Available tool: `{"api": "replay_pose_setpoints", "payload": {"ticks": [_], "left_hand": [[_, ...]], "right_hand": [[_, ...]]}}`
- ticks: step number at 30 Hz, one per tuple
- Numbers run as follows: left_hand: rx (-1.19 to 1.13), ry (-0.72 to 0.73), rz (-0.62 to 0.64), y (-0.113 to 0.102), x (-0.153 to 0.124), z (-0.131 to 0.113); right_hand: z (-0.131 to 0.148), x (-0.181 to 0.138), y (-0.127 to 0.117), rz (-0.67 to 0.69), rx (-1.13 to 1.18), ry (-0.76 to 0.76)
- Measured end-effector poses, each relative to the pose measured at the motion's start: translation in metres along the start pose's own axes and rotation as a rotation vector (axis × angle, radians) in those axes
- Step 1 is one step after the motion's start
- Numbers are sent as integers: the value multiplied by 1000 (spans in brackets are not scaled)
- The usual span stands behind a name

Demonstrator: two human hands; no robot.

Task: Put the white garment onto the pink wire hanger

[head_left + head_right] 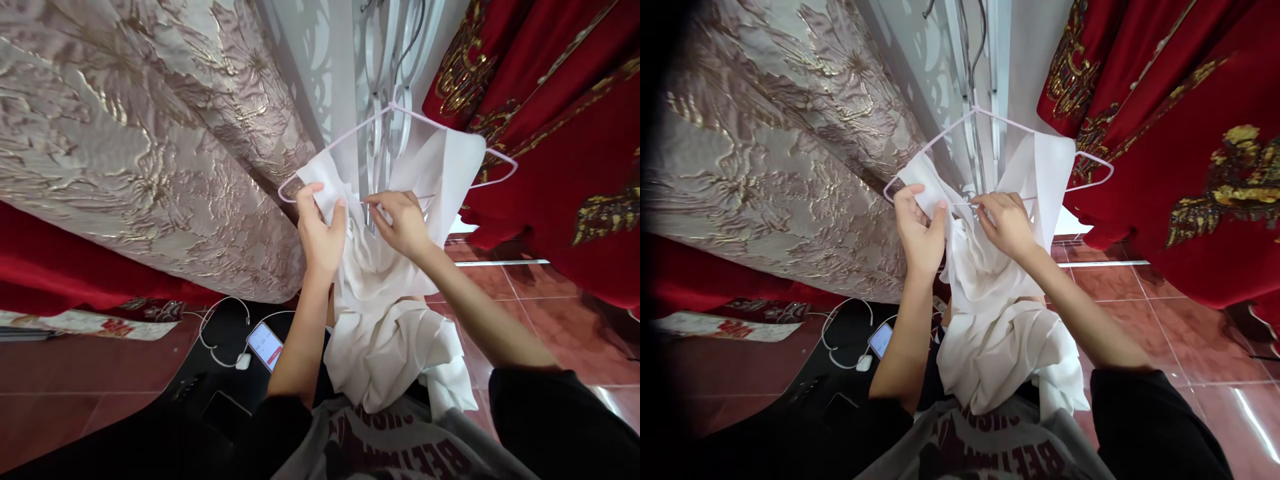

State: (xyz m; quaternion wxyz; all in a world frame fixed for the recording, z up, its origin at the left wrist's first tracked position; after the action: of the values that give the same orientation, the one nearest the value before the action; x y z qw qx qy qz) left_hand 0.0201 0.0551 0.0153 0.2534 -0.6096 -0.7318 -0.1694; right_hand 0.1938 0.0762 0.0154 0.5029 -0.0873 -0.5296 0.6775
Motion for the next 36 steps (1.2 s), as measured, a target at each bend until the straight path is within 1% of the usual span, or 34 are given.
{"api": "replay_pose_setpoints", "payload": {"ticks": [2, 4, 6, 8, 10, 11, 13, 15, 17, 19, 20, 23, 25, 27, 29, 31, 32, 34, 35, 36], "left_hand": [[12, 29, -12, 2, 2, 0], [-33, 25, -36, 1, 4, -2], [-183, -27, -44, -4, 6, -5], [-396, -93, -26, -14, 7, -11], [-555, -127, -12, -28, 8, -18], [-585, -133, -19, -35, 7, -20], [-569, -141, -54, -48, 4, -23], [-445, -139, -86, -54, 0, -22], [-280, -100, -75, -52, -5, -21], [-157, -40, -24, -44, -8, -21], [-137, -18, 13, -38, -8, -21], [-151, -27, 99, -23, -8, -23], [-179, -54, 111, -18, -5, -29], [-258, -74, 101, -21, 0, -37], [-419, -100, 93, -34, 7, -43], [-584, -128, 41, -57, 13, -42], [-630, -125, -36, -71, 13, -37], [-635, -107, -215, -96, 9, -21], [-638, -104, -308, -105, 3, -12], [-629, -123, -370, -109, -4, -2]], "right_hand": [[-1, -6, 13, -44, -62, 30], [2, -13, 19, -117, -105, 22], [8, -20, 20, -188, -127, -7], [14, -25, 20, -246, -131, -35], [19, -28, 20, -269, -115, -54], [21, -29, 20, -270, -105, -54], [24, -31, 21, -268, -84, -49], [25, -32, 23, -269, -71, -42], [24, -31, 25, -270, -61, -27], [22, -29, 27, -267, -56, -1], [21, -29, 27, -267, -54, 10], [20, -28, 27, -274, -51, 13], [21, -28, 27, -282, -45, -10], [22, -28, 25, -278, -23, -26], [24, -28, 23, -257, 18, -23], [25, -28, 21, -238, 57, -13], [26, -28, 21, -234, 67, -8], [27, -29, 20, -243, 64, 0], [27, -30, 20, -251, 56, -1], [27, -30, 20, -260, 49, -7]]}}
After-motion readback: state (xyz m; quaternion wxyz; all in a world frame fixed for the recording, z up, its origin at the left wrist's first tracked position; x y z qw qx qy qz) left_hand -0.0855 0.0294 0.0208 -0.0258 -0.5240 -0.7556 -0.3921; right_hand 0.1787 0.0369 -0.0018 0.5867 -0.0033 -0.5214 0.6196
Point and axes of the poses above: each hand's wrist, its own x-axis towards the middle knuckle, its own y-axis out of the palm, z = x × y, the point moved 2 cm from there along x, towards the middle knuckle, and after that the axes turned 14 degrees about z, right-handed, at the moved point
